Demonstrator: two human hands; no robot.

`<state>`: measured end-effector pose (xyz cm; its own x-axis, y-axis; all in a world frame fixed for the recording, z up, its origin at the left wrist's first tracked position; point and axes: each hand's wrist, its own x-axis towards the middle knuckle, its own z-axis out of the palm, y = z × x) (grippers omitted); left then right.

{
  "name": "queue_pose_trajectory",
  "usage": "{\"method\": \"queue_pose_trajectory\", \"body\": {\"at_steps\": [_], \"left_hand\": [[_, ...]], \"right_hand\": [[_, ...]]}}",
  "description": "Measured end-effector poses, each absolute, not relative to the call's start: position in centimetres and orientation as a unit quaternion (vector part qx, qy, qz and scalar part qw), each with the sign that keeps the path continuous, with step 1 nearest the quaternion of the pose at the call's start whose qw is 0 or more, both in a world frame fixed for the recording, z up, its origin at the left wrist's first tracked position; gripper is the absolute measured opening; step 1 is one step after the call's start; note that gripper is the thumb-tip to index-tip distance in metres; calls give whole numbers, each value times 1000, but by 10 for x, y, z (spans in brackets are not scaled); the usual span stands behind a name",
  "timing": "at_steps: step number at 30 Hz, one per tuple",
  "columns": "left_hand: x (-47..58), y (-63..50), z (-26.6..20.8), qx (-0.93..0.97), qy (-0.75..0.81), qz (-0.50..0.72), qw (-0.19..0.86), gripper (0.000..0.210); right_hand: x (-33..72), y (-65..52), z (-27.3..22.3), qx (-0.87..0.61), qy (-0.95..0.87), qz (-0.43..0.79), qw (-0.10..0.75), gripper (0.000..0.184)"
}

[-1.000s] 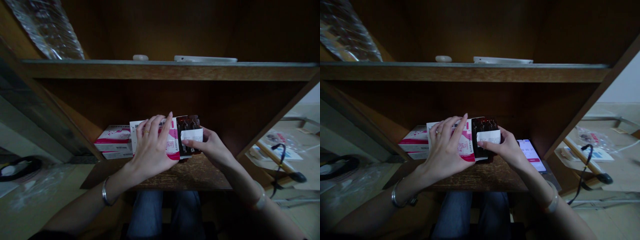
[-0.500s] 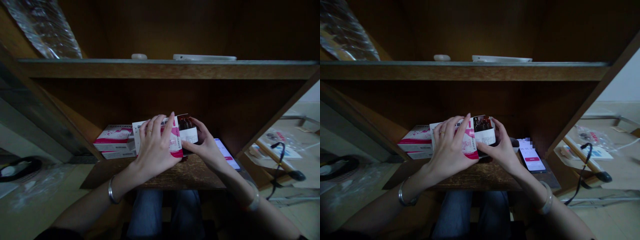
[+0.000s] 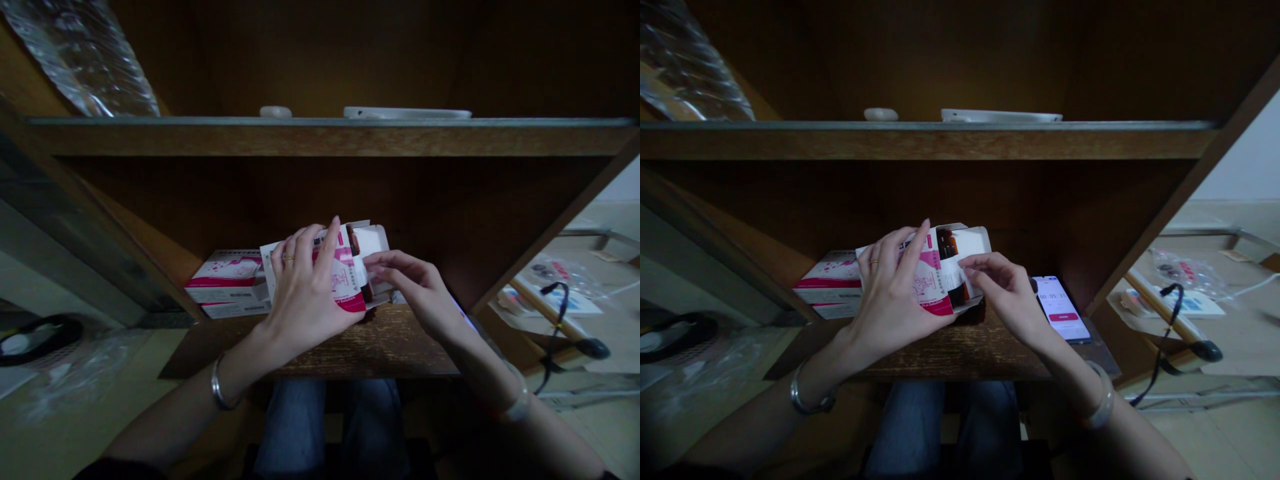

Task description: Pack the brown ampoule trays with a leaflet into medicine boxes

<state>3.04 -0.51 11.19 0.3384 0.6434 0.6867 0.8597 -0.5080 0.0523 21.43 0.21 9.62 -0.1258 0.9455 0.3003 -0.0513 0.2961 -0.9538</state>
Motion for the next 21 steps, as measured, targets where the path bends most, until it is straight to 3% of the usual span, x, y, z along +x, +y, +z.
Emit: {"method": "queue_pose_trajectory", "body": {"at_steps": [6,9,13,16,21], "left_hand": [[28,-4,111,-794,-478,-353,133,114],[28,-4,109,-783,-482,-367,139,109],[31,-5,107,-775,-483,-375,156,89],[32,-6,105,-781,-475,-380,138,82],[34,-11,100,-794,-461,-373,132,79]], "right_hand": [[225,-8,99,-323,-724,391,468,37],[228,-10,96,-333,-757,260,499,44],[224,-7,90,-366,-741,83,557,78],[217,-1,84,-366,-717,180,565,92],[204,1,76,-342,-679,358,542,64]]}}
